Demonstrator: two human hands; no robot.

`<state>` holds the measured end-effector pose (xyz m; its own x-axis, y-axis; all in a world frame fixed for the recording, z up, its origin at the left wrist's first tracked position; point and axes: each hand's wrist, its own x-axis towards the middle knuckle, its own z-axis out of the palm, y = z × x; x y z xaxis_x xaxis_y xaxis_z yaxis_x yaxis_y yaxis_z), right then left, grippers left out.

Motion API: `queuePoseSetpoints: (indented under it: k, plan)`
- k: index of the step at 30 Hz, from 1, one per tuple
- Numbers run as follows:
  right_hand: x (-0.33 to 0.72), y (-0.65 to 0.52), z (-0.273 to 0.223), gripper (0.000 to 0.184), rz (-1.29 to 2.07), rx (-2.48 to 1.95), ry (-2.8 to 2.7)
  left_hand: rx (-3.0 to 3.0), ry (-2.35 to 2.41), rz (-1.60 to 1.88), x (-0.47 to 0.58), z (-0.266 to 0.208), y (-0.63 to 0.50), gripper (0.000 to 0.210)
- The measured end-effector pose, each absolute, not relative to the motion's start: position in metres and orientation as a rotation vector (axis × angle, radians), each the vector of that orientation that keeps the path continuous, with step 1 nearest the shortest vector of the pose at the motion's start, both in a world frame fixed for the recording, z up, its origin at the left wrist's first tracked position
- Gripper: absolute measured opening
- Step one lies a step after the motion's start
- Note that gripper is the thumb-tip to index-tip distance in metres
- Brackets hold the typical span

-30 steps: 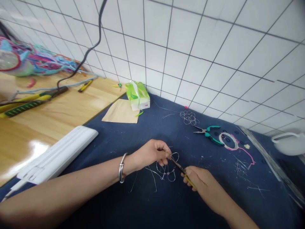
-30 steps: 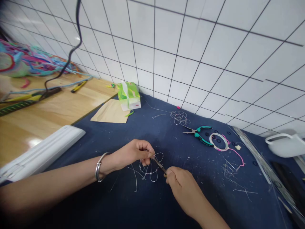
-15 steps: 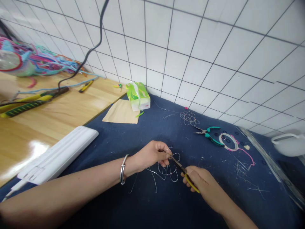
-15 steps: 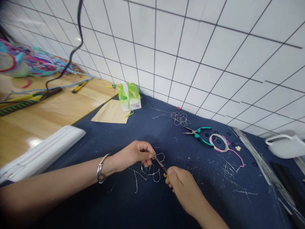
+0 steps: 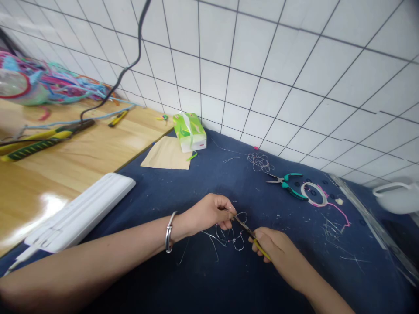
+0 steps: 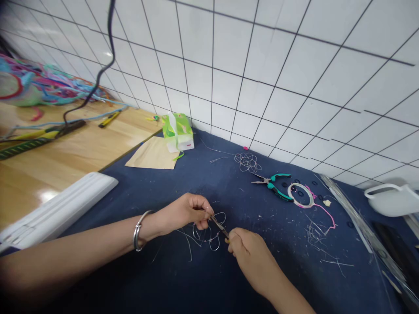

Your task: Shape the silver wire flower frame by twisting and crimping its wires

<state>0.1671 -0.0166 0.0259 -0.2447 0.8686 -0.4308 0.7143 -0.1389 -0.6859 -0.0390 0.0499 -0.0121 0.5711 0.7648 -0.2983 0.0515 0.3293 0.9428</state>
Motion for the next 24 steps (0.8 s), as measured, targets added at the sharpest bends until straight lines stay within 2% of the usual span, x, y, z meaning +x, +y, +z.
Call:
queuePoseSetpoints:
  k: [24]
  plan:
    - [0.1669, -0.0166, 0.0288, 0.037, 1.233, -1.802, -2.02, 1.093, 0.822, 0.498, -0.0404, -0.0086, 0.0513, 0.014]
